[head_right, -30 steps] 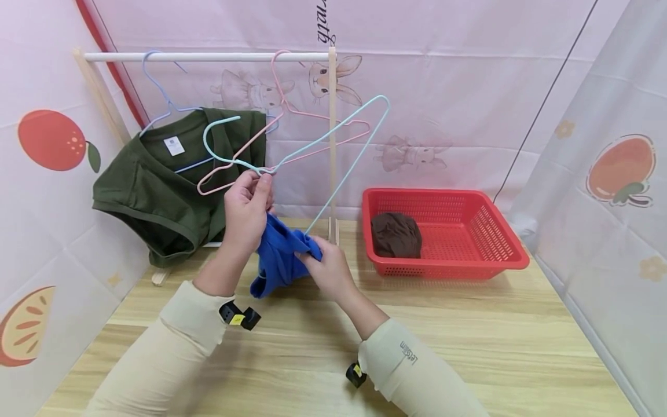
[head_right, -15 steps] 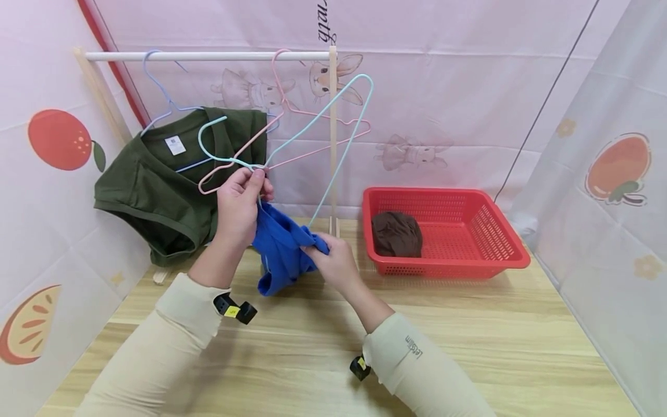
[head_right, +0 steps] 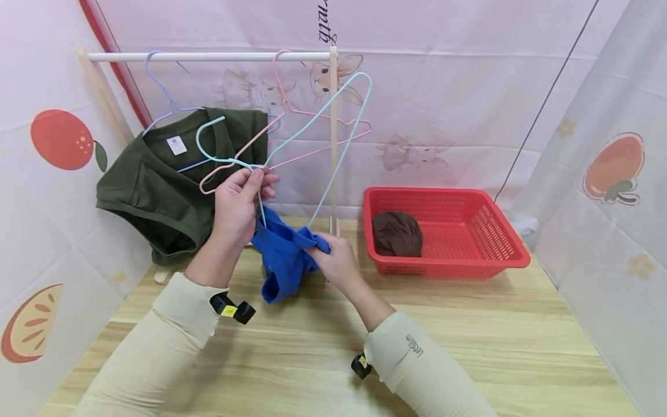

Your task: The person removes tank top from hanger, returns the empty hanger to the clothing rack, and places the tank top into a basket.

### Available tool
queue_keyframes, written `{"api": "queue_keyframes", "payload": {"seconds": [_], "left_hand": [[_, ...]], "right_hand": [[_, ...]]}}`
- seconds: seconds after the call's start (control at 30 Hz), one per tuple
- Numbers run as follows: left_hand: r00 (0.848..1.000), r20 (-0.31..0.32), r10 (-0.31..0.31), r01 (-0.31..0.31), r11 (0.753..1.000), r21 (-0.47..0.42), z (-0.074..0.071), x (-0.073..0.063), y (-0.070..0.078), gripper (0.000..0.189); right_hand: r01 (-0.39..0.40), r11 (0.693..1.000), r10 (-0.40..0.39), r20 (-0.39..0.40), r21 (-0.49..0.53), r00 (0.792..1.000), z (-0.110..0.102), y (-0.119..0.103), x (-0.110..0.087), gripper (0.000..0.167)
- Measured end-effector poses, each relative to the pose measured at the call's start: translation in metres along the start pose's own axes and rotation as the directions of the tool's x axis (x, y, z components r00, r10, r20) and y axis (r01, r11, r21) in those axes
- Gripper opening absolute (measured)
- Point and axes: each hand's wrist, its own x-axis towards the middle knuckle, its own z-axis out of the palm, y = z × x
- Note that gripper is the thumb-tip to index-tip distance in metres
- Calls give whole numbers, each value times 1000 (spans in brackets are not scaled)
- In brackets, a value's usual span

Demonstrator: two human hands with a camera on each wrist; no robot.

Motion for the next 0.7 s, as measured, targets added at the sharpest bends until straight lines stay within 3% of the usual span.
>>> {"api": "queue_keyframes", "payload": {"seconds": [0.13, 0.37, 0.7], "left_hand": [[1000, -17, -9, 7, 995, -95, 2, 1, 2, 15], [998, -70, -8, -5, 984, -179, 3, 2, 6, 17], [992, -123, 17, -44, 974, -221, 2, 4, 13, 16]], "right_hand": [[-15, 1000, 15, 37, 4, 999, -2, -2, 0, 19], [26, 999, -24, 54, -28, 998, 8, 41, 10, 20], [30, 991, -17, 100, -133, 995, 11, 45, 9, 23]]}}
